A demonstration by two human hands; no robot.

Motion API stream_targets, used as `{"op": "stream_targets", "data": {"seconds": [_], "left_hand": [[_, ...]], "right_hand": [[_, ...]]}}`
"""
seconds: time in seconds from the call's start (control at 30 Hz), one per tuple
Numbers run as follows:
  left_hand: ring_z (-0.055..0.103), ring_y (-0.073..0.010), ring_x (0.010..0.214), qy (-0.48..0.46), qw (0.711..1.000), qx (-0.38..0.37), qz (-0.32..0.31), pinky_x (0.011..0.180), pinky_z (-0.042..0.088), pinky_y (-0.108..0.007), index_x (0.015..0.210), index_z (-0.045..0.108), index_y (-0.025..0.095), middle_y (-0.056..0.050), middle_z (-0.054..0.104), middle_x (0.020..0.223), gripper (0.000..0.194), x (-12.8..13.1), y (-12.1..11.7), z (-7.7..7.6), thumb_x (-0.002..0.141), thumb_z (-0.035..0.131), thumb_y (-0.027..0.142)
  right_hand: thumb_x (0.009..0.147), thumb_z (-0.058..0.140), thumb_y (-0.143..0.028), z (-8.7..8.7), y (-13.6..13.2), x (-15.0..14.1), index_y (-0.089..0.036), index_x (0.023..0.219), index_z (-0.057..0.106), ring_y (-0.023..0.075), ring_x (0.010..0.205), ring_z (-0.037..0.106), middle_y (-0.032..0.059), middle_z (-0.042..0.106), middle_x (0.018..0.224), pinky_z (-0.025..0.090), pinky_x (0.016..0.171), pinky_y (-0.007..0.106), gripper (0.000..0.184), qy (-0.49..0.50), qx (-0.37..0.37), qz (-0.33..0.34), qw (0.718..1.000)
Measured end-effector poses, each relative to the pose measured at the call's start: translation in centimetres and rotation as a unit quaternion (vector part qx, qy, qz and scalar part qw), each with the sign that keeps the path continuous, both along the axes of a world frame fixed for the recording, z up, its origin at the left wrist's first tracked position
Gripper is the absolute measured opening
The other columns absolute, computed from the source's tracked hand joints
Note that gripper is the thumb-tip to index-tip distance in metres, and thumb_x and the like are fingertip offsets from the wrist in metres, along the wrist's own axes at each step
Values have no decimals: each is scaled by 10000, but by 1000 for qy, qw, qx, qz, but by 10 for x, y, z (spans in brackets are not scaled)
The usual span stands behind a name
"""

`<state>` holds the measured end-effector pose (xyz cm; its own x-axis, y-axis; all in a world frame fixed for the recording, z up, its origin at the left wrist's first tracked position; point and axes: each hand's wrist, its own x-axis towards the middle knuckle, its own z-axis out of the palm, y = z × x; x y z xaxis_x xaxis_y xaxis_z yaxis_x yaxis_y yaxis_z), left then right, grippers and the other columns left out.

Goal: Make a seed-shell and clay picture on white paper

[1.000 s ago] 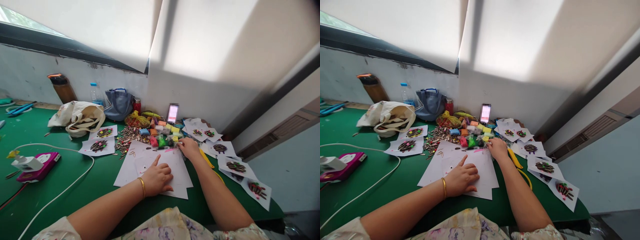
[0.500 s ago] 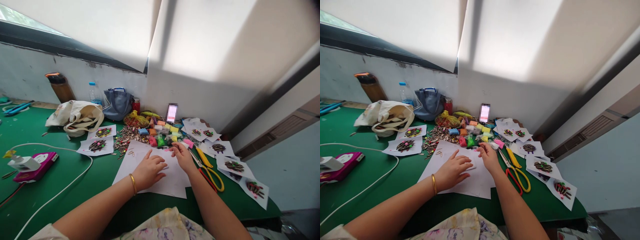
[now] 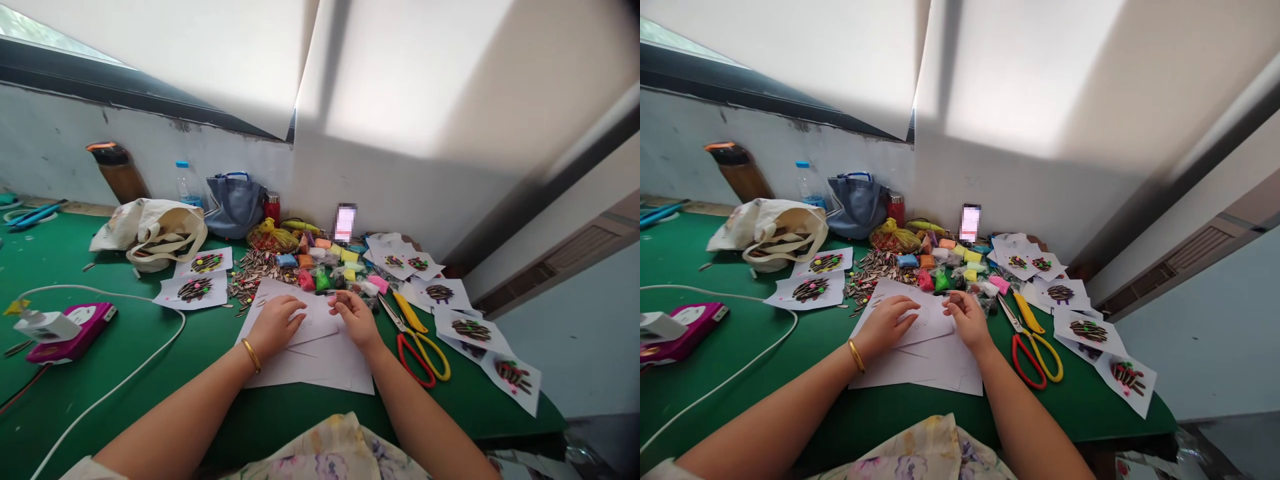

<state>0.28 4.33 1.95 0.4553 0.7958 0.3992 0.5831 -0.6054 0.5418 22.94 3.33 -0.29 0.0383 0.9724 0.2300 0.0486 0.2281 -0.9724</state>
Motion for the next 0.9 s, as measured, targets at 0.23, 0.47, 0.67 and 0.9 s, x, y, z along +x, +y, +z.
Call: {"op": "stream_targets", "data": {"seconds": [0.23,0.47,0.67,0.9], "left_hand": [[651,-219,918,-342,864,-367,-44,715,508,-319,1118,630,173,-111,694,1042,478,34,-23,15,902,465,566],[651,-188,816,-457,747,-483,-25,760,508,-310,913,684,117,-89,696,838,412,38,-28,19,725,756,476],[608,-253,1125,-488,704,-498,-136,952,485,-413,1235,590,204,-120,649,1212,565,35,-26,20,912,380,617],[312,-261,1421,-380,814,-401,-182,1134,304,-502,1461,353,310,-36,408,1507,731,37,-24,2,882,190,725]], "right_hand": [[900,560,-470,13,-20,-20,-263,1201,645,266,1193,527,95,587,1257,439,1011,460,375,-238,176,-11,955],[949,415,-531,23,-31,-34,-233,1508,261,267,1417,294,97,329,1537,295,1140,498,652,-369,227,12,901],[957,328,-578,24,-36,-44,-166,1516,227,314,1465,146,127,291,1554,91,1163,614,701,-480,279,6,832],[860,432,-702,33,-49,-72,-159,1539,128,291,1462,177,106,245,1573,209,1195,483,922,-477,370,148,783]]}}
